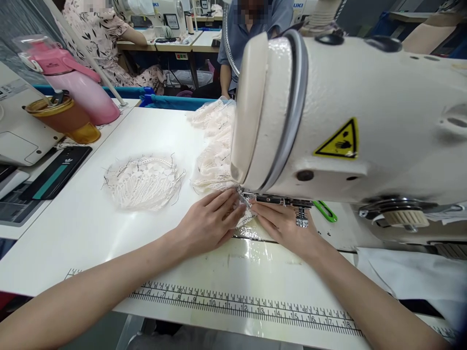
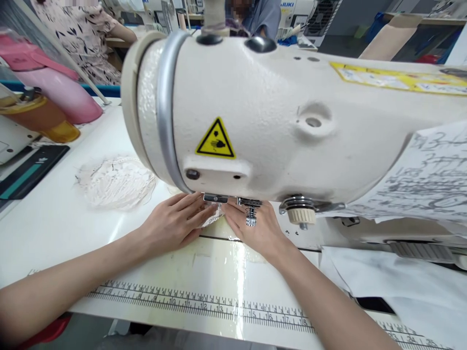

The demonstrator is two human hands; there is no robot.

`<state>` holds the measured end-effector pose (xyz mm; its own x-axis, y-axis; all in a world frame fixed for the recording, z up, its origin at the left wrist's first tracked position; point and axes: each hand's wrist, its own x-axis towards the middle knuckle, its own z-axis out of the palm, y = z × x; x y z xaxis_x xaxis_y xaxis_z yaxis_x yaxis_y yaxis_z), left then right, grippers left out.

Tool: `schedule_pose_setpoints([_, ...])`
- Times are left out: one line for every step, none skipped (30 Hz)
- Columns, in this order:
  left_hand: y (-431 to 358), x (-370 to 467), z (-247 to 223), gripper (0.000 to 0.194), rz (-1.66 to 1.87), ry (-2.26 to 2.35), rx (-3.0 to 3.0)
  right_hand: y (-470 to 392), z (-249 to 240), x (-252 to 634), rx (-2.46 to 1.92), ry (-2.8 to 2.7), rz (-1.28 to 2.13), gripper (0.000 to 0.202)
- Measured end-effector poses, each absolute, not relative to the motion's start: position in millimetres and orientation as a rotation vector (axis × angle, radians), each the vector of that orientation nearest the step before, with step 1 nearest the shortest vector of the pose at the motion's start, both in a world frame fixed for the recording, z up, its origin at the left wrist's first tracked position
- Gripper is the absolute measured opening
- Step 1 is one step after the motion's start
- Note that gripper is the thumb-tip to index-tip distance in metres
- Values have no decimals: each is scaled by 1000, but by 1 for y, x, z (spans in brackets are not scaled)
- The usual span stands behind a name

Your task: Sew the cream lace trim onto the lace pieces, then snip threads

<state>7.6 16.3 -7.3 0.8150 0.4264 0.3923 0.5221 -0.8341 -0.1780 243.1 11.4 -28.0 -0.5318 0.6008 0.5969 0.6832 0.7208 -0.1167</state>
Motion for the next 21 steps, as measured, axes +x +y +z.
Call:
schedule_pose_setpoints([17, 7, -8, 34, -502, -688, -2724, 12, -28, 243, -979, -2302, -165, 26])
schedule_pose_setpoints([17, 7, -9, 33, -507, -652, -2730, 12, -28, 243, -983, -2302, -160, 26])
schedule_pose_setpoints([17, 6, -11, 33, -509, -626, -2739, 12, -28, 242, -982, -2298, -159, 26])
schedule_pose_setpoints([18, 5, -12, 34, -510, -612, -2752, 12, -28, 242, -977, -2294, -163, 26])
schedule_pose_setpoints([18, 4, -13, 35, -507, -613, -2767, 12, -27, 241, -970, -2293, -171, 25])
schedule_pose_setpoints([19, 3, -14, 35, -505, -619, -2782, 11, -26, 239, -966, -2291, -180, 24])
schedule_pose_setpoints([19, 2, -14, 36, -508, -624, -2798, 11, -24, 238, -971, -2299, -177, 24])
schedule_pose_setpoints([20, 0, -14, 36, -509, -621, -2815, 10, -23, 237, -984, -2315, -159, 24])
schedule_pose_setpoints([21, -1, -13, 36, -504, -610, -2834, 9, -21, 236, -994, -2339, -128, 23])
schedule_pose_setpoints([23, -3, -12, 37, -496, -595, -2854, 9, -20, 234, -1000, -2370, -94, 23])
schedule_pose_setpoints([24, -4, -10, 37, -487, -580, -2873, 8, -19, 233, -999, -2407, -68, 22])
schedule_pose_setpoints([26, -6, -8, 37, -480, -568, -2888, 7, -19, 232, -995, -2441, -61, 22])
schedule_pose_setpoints([28, -8, -6, 37, -472, -557, -2901, 6, -19, 231, -988, -2473, -79, 22])
schedule_pose_setpoints([30, -9, -5, 38, -465, -546, -2910, 5, -19, 230, -983, -2498, -123, 23])
schedule_pose_setpoints([31, -11, -3, 38, -461, -538, -2915, 4, -20, 228, -986, -2513, -182, 24])
schedule_pose_setpoints([33, -12, -3, 37, -461, -531, -2916, 2, -20, 226, -990, -2514, -247, 25])
schedule_pose_setpoints([34, -13, -3, 37, -462, -524, -2914, 1, -21, 224, -990, -2504, -310, 25])
schedule_pose_setpoints([35, -13, -3, 36, -467, -515, -2908, -1, -21, 222, -991, -2486, -363, 26])
schedule_pose_setpoints([35, -14, -3, 35, -476, -506, -2899, -2, -20, 220, -987, -2467, -404, 26])
schedule_pose_setpoints([35, -13, -3, 35, -484, -497, -2887, -4, -19, 218, -978, -2449, -430, 25])
schedule_pose_setpoints([35, -13, -4, 35, -488, -495, -2874, -5, -18, 216, -961, -2439, -443, 24])
